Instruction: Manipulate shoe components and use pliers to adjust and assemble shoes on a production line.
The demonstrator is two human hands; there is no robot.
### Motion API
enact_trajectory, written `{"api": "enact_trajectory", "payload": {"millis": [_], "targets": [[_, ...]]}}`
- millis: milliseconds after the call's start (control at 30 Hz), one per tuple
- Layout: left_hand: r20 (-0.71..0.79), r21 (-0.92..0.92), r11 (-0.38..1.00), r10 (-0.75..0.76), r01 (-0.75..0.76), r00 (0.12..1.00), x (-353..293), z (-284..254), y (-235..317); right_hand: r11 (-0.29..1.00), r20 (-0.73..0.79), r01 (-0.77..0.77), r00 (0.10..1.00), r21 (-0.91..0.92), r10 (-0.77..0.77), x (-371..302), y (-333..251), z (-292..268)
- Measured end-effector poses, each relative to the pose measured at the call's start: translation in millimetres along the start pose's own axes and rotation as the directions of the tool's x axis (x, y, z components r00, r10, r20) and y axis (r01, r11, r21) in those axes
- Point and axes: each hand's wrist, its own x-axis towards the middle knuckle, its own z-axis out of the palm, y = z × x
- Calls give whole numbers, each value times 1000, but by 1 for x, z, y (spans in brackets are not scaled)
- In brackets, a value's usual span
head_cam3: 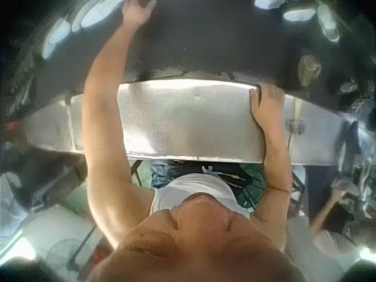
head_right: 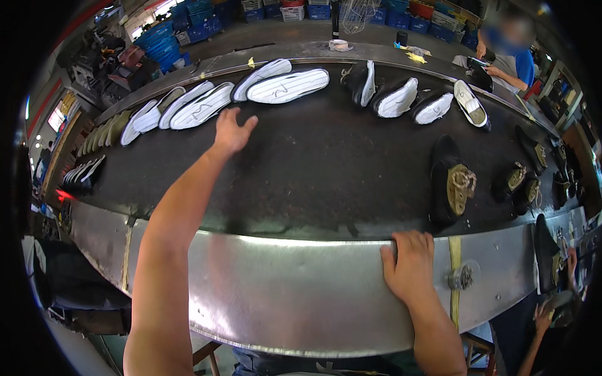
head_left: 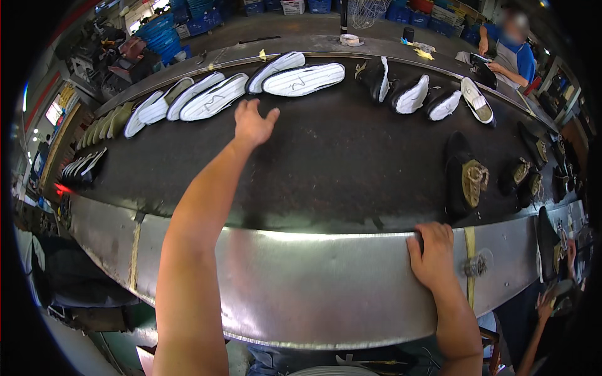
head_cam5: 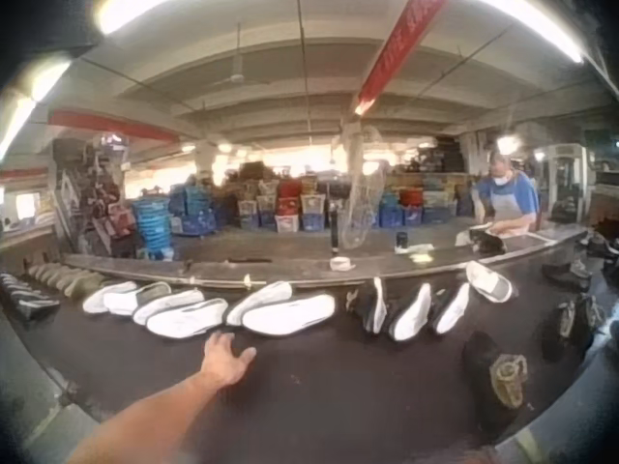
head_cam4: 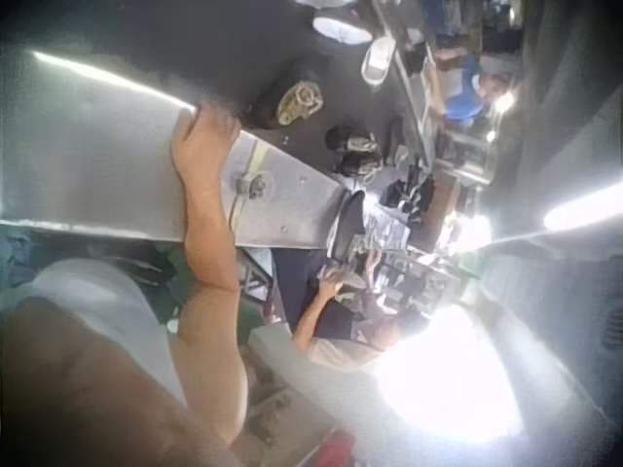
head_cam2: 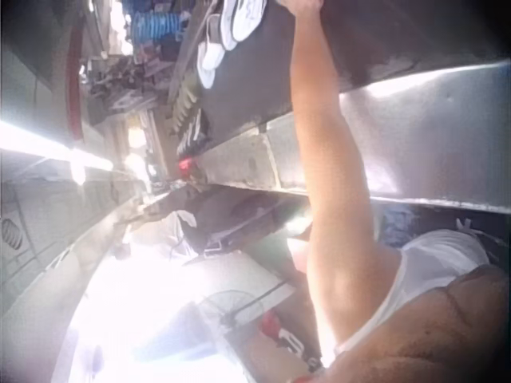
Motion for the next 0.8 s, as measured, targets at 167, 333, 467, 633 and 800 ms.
{"api": "enact_trajectory", "payload": {"millis": [167, 333, 467, 633, 800], "targets": [[-97, 185, 978, -75, 92, 992, 106, 48, -5, 1000, 46, -20, 999, 11, 20, 4, -1, -6], [208, 128, 985, -140, 114, 968, 148, 48, 8, 998, 86, -33, 996, 44, 29, 14, -5, -7], [343, 365, 911, 61, -192, 937, 145, 70, 18, 1000, 75, -2, 997, 9, 1, 17, -9, -4], [267, 181, 980, 28, -79, 963, 82, 61, 44, 995, 18, 13, 1000, 95, -14, 14, -6, 3], [320, 265, 960, -3, -86, 948, -29, -33, 29, 991, -52, 43, 998, 127, -37, 11, -13, 4]]}}
